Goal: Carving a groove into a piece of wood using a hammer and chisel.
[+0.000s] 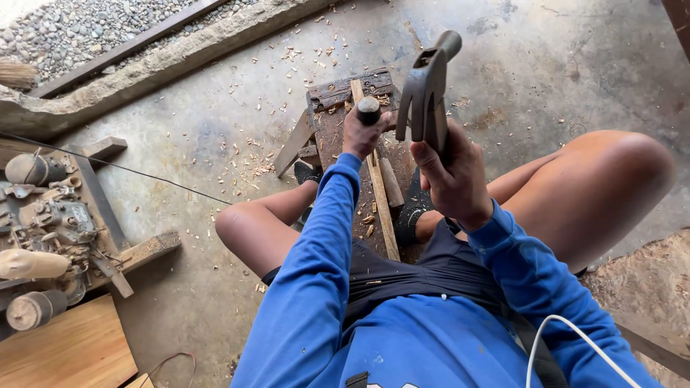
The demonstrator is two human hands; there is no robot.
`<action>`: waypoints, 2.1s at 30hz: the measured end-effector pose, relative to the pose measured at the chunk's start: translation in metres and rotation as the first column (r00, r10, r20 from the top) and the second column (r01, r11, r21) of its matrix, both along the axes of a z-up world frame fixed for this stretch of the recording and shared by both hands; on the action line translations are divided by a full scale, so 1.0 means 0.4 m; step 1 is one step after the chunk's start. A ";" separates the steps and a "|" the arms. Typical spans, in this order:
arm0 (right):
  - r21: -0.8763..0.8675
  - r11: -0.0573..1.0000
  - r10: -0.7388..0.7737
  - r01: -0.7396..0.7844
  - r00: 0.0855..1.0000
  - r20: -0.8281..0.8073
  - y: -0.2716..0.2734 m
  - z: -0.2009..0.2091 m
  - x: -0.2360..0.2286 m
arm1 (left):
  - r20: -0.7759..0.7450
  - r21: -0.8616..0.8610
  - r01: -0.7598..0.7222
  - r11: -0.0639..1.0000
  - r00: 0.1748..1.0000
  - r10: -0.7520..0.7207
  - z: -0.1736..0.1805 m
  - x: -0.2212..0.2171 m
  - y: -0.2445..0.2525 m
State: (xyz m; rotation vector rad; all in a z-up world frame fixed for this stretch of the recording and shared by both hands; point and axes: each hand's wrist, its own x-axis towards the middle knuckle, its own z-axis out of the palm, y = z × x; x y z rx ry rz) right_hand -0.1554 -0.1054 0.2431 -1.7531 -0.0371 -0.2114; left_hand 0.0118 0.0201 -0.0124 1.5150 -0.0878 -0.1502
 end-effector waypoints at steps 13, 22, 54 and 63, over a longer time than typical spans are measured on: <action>-0.609 0.790 -0.012 -0.073 0.991 -0.135 -0.025 -0.256 0.174 | 0.003 -0.127 0.044 0.991 0.999 -0.044 -0.193 0.014 -0.006; -0.307 0.950 -0.041 0.052 0.998 0.044 0.026 -0.110 0.082 | 0.038 0.018 0.071 0.997 0.997 -0.072 -0.209 -0.048 0.006; -0.005 0.987 -0.147 0.160 0.892 -0.428 -0.088 -0.275 -0.176 | 0.115 -0.434 0.019 0.901 0.993 0.035 0.154 -0.036 0.100; 0.077 0.981 -0.110 0.177 0.841 -0.530 -0.073 -0.299 -0.174 | 0.122 -0.211 -0.209 0.955 0.964 0.238 0.010 -0.104 0.100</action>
